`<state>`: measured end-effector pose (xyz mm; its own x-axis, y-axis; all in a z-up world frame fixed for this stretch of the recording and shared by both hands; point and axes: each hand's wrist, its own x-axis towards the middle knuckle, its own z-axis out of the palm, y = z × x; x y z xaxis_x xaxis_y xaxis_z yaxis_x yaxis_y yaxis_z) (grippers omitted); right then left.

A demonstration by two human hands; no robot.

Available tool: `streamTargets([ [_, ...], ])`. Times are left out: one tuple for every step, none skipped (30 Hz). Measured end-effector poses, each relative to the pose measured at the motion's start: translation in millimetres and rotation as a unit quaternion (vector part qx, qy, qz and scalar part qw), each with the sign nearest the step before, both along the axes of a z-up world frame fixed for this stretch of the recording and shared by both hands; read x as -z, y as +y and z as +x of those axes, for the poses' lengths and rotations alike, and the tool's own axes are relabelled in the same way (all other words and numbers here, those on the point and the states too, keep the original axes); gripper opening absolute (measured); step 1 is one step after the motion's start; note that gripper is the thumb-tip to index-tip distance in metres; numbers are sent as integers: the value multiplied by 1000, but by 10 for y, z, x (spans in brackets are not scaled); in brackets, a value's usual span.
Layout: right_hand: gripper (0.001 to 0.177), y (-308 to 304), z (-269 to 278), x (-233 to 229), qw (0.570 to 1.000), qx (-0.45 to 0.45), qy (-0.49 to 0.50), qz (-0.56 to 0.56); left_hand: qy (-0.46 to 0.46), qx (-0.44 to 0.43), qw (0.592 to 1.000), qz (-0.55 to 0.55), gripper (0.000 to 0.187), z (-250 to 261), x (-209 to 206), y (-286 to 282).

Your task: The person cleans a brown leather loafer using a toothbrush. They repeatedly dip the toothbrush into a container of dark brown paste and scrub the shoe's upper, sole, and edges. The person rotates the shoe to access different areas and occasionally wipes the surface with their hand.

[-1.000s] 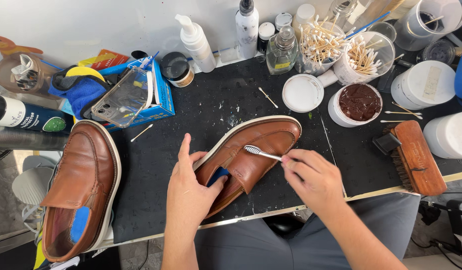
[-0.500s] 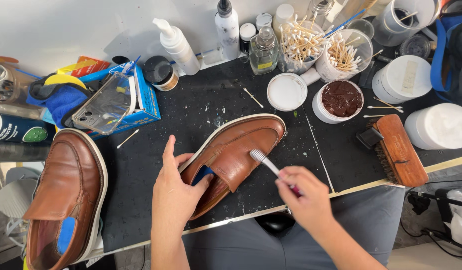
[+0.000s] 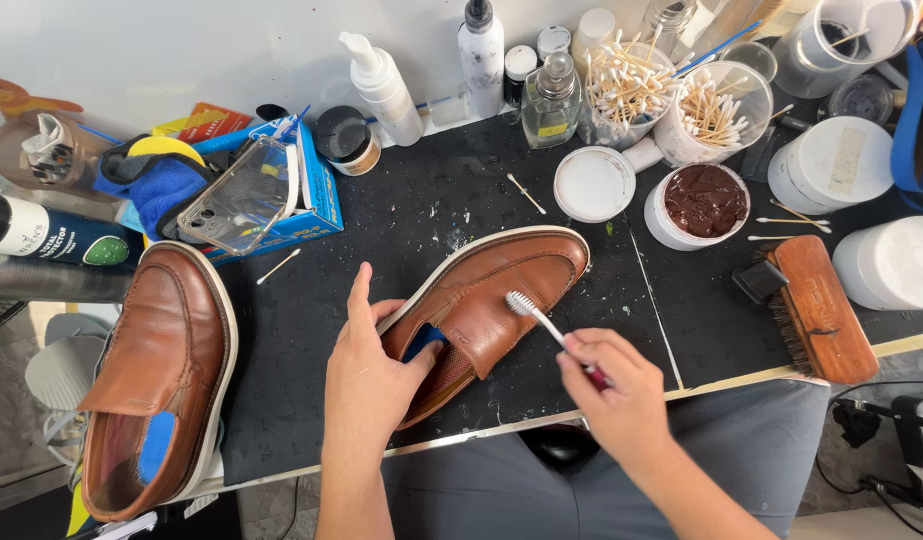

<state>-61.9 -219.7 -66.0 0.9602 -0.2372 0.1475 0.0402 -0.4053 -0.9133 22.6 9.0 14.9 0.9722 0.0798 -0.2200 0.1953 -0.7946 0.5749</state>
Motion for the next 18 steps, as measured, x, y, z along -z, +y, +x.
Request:
streamTargets([
  [14, -74, 30, -31, 1000, -18, -5, -18, -4, 1, 1000, -1, 117, 1, -5, -3],
  [15, -153, 35, -83, 999, -36, -9, -36, -6, 3, 1000, -2, 116, -1, -11, -2],
  [15, -238, 34, -151, 997, -53, -13, -54, -8, 5, 1000, -3, 115, 2, -16, -1],
  [13, -394, 25, -240, 997, -8, 4, -77, -5, 2, 1000, -7, 116, 10, -20, 0],
  [10, -574, 25, -334, 994, 37, 21, -99, -1, -2, 1000, -11, 117, 19, -25, 5],
  [13, -752, 38, -413, 990, 84, -6, -114, 3, -8, 1000, -16, 119, 16, -26, 7],
  [17, -935, 48, -478, 983, 131, -33, -128, -7, -4, 1000, -20, 117, 16, -25, 8],
  [15, -1106, 41, -528, 968, 150, -3, -202, -15, 3, 1000, -23, 115, 14, -28, 11],
  [13, -1252, 41, -550, 946, 167, 27, -275, -23, 11, 999, -25, 113, 8, -32, 9],
  [13, -1342, 51, -536, 943, 160, 22, -292, -15, 5, 1000, -27, 113, 22, -35, 3],
  [13, -1423, 58, -532, 938, 153, 18, -310, -6, -1, 1000, -28, 112, 28, -44, 1],
  [13, -1486, 85, -529, 934, 146, 11, -325, 1, -11, 999, -30, 112, 36, -52, -2],
  [12, -1539, 117, -535, 930, 139, 3, -340, 12, -13, 999, -32, 112, 59, -55, -1],
  [11, -1550, 135, -531, 926, 135, -3, -353, 25, -16, 999, -34, 112, 78, -51, 10],
  [10, -1551, 156, -534, 921, 131, -9, -366, 38, -18, 998, -36, 113, 96, -44, 27],
  [12, -1547, 177, -543, 920, 131, -4, -369, 48, -12, 998, -39, 113, 129, -34, 43],
  [13, -1534, 192, -556, 920, 130, 0, -370, 58, -6, 997, -42, 114, 171, -18, 59],
  [15, -1523, 211, -573, 920, 127, 4, -372, 67, -2, 997, -46, 115, 200, 0, 80],
])
